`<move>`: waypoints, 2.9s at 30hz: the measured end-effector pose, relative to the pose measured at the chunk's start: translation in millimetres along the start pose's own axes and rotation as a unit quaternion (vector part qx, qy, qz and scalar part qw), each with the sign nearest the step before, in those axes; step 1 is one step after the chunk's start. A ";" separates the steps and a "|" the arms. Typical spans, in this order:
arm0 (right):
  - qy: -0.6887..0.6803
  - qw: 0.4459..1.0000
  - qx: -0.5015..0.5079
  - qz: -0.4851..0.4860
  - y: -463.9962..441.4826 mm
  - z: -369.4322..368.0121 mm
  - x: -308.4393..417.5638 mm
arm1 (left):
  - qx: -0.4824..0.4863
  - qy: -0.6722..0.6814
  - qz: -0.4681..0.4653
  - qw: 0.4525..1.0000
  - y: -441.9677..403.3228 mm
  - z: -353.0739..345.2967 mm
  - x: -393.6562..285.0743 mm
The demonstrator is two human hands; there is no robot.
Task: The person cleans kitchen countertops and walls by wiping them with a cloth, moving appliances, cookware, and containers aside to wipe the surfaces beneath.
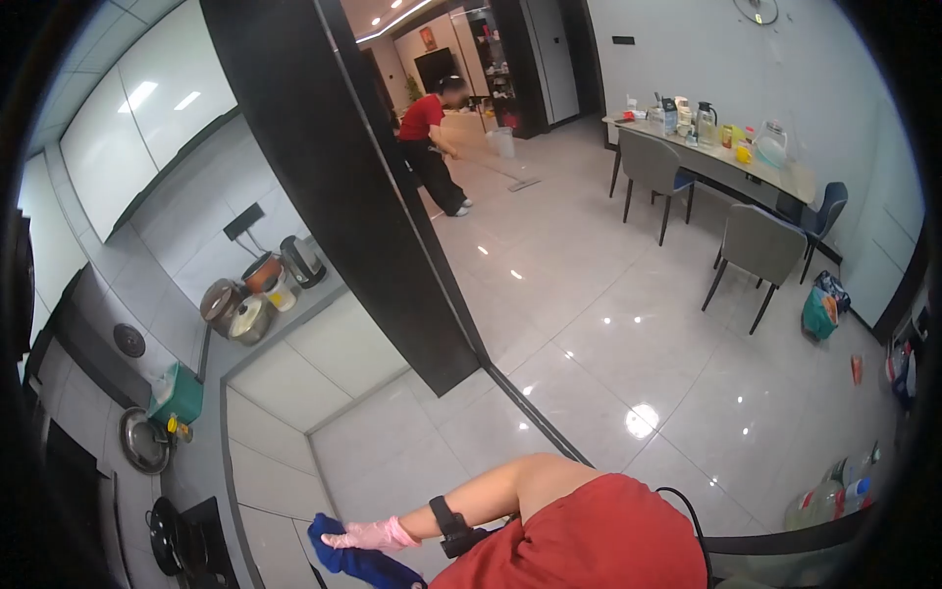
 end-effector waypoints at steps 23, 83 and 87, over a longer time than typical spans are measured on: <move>0.122 0.988 -0.055 -0.071 208.8 201.2 -38.8 | 0.273 0.103 -0.014 0.956 -113.8 -182.6 -171.6; 0.041 0.908 -0.382 -0.169 730.7 1399.6 362.7 | 0.521 0.124 -0.084 0.841 -645.8 -1067.3 -1173.4; 0.111 0.886 -0.434 -0.121 744.9 1451.5 363.1 | 0.521 0.099 -0.044 0.847 -677.1 -1100.2 -1200.4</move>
Point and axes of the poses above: each hand's wrist, its own y-axis away from the middle knuckle, its own z-axis out of the back of the hand, x = y × z, the point moved 6 cm from there along -y, towards the middle knuckle
